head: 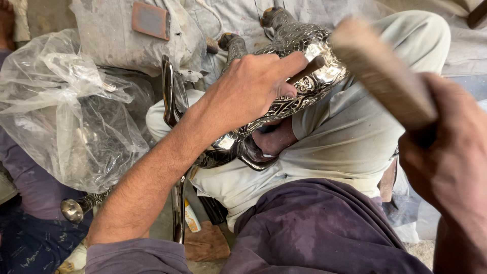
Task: The person holds a silver-colored metal peacock figurine on their lap and uses a small metal punch and a wooden mallet to engrave decorative patterns into the surface. The person repeatedly taps the punch with the mallet to create fine lines and details on the figurine's body.
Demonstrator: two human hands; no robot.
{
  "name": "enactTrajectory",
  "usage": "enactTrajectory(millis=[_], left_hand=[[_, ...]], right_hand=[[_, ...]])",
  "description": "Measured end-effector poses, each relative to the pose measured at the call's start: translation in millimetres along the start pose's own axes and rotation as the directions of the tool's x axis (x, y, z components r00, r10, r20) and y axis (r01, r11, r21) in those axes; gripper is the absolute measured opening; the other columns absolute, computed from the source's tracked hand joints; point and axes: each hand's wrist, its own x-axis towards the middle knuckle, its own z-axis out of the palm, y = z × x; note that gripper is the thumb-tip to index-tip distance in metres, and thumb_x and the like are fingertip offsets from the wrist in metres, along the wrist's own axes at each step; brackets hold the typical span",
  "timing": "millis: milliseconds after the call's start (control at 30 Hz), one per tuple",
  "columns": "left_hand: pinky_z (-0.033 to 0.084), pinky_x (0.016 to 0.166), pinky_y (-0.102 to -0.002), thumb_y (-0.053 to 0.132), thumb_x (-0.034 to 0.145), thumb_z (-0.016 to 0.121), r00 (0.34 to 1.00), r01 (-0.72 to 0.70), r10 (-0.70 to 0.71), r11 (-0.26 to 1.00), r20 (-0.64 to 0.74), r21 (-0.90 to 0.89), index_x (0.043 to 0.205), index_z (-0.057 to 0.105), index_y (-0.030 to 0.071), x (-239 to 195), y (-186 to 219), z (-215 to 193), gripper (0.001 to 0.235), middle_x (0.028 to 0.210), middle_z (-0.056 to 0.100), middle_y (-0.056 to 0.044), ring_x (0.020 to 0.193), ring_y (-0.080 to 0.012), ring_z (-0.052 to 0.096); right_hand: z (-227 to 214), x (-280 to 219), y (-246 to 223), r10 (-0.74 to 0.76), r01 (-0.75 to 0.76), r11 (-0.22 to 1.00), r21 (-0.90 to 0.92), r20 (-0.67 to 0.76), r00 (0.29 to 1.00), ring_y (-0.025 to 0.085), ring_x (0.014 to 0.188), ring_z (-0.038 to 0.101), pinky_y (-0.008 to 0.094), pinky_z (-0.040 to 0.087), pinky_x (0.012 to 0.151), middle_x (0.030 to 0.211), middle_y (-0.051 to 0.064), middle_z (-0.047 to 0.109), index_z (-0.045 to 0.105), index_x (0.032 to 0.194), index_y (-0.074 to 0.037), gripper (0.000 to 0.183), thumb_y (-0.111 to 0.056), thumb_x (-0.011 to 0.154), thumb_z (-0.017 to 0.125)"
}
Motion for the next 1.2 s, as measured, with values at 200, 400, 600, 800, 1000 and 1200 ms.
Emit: enactTrajectory(millis=[200, 400, 600, 800, 1000, 1200], left_hand=[[0.053, 0.065, -0.048, 0.021, 0.096, 0.077, 0.993, -0.096, 0.097, 0.995, -0.061, 0.015, 0.13, 0.055, 0.01, 4, -2, 0, 0.041, 0.082, 0.066, -0.015, 0.079, -0.0369, 0.069], [0.056, 0.074, -0.047, 0.016, 0.099, 0.078, 0.972, -0.221, 0.212, 0.971, -0.101, -0.093, 0.133, 0.055, 0.013, 5, -11, 0, 0.041, 0.091, 0.072, -0.017, 0.086, -0.0364, 0.072], [0.056, 0.07, -0.048, 0.016, 0.094, 0.08, 0.983, -0.171, 0.17, 0.985, -0.062, -0.021, 0.131, 0.055, 0.011, 16, -10, 6, 0.045, 0.093, 0.073, -0.016, 0.089, -0.0392, 0.073], [0.056, 0.071, -0.048, 0.011, 0.093, 0.076, 0.993, -0.12, 0.118, 0.99, -0.024, -0.081, 0.134, 0.056, 0.011, 14, -5, -2, 0.045, 0.088, 0.072, -0.017, 0.085, -0.0373, 0.074], [0.059, 0.067, -0.042, 0.008, 0.098, 0.069, 0.998, -0.06, 0.06, 0.998, 0.015, -0.025, 0.129, 0.06, 0.015, 12, 0, 4, 0.033, 0.086, 0.073, -0.011, 0.083, -0.0298, 0.077], [0.056, 0.07, -0.044, 0.021, 0.103, 0.072, 0.982, -0.096, 0.092, 0.995, -0.165, -0.019, 0.129, 0.055, 0.009, -1, 15, -19, 0.034, 0.09, 0.068, -0.011, 0.081, -0.0279, 0.072]], right_hand=[[-6, -3, -14, 0.105, -0.106, 0.993, 0.043, 0.023, 0.994, 0.036, 0.089, 0.069, 0.046, 0.057, 0.08, 0.105, 0.026, 0.067, 0.051, 0.142, 0.004, 0.062, 0.009, 0.084, 0.07], [5, -2, -14, 0.083, -0.076, 0.986, -0.146, 0.043, 0.996, 0.037, 0.087, 0.069, 0.045, 0.056, 0.079, 0.102, 0.023, 0.069, 0.054, 0.139, -0.001, 0.058, 0.002, 0.083, 0.071], [13, -1, -2, 0.429, -0.44, 0.793, 0.421, 0.125, 0.894, 0.033, 0.083, 0.064, 0.04, 0.051, 0.064, 0.11, 0.02, 0.064, 0.049, 0.147, -0.006, 0.062, 0.0, 0.087, 0.065], [14, -17, 2, 0.113, -0.109, 0.991, 0.079, -0.051, 0.992, 0.029, 0.098, 0.068, 0.037, 0.057, 0.091, 0.113, 0.02, 0.068, 0.061, 0.132, 0.008, 0.04, 0.006, 0.094, 0.069], [21, -17, -3, 0.484, -0.423, 0.722, 0.547, 0.036, 0.874, 0.031, 0.085, 0.064, 0.039, 0.053, 0.075, 0.104, 0.019, 0.065, 0.06, 0.13, 0.001, 0.033, -0.004, 0.099, 0.07], [12, -5, -1, 0.121, -0.117, 0.988, -0.104, 0.035, 0.992, 0.04, 0.091, 0.067, 0.05, 0.052, 0.075, 0.103, 0.021, 0.068, 0.062, 0.134, -0.005, 0.054, -0.002, 0.08, 0.067]])
